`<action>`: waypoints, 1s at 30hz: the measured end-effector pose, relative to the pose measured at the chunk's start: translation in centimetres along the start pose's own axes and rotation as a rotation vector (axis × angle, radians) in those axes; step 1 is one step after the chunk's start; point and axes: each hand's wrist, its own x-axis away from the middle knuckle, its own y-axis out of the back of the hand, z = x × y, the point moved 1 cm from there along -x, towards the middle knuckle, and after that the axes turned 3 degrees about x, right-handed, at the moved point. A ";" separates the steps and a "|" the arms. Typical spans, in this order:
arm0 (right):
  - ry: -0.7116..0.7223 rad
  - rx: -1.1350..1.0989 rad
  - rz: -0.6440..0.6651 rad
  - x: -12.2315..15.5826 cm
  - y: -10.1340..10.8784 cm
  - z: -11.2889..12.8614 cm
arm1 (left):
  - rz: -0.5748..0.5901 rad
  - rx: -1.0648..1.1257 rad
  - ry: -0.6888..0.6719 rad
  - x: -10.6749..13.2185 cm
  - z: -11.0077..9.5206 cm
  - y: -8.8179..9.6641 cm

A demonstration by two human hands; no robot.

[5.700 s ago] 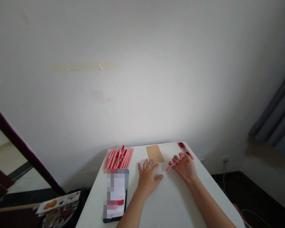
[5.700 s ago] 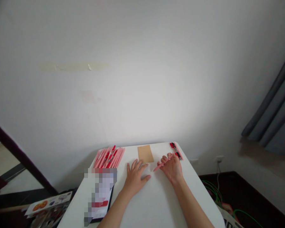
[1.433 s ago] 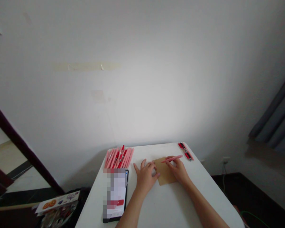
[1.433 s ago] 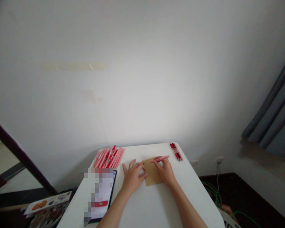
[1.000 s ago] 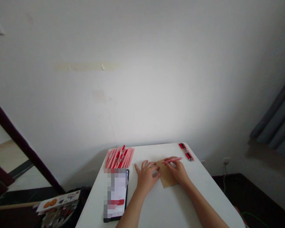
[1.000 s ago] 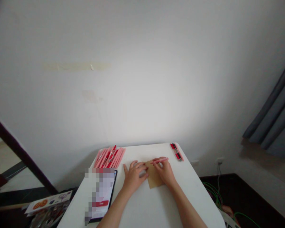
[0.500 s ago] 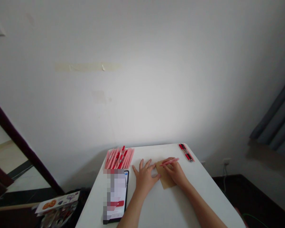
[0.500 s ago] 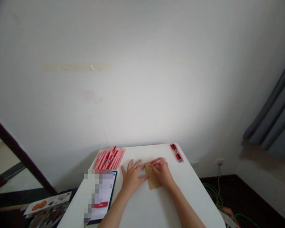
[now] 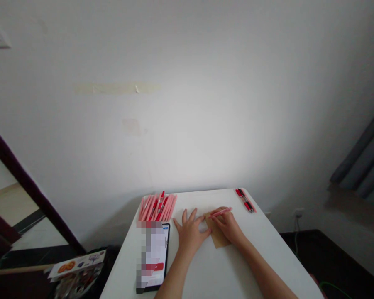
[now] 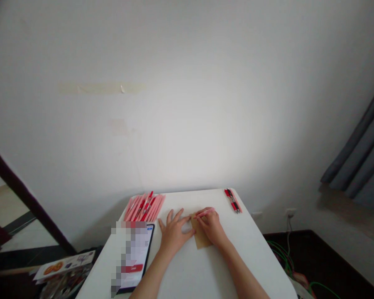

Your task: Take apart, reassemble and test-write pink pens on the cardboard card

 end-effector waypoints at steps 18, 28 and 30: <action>-0.073 0.026 0.039 -0.4 -0.1 0.5 | -0.018 -0.009 -0.009 -0.1 0.3 -0.3; -0.103 0.030 0.004 -0.3 0.0 0.1 | -0.035 -0.029 -0.015 -0.1 0.5 -0.6; -0.104 0.032 0.004 -0.3 0.0 0.1 | -0.023 -0.031 -0.011 -0.1 0.4 -0.4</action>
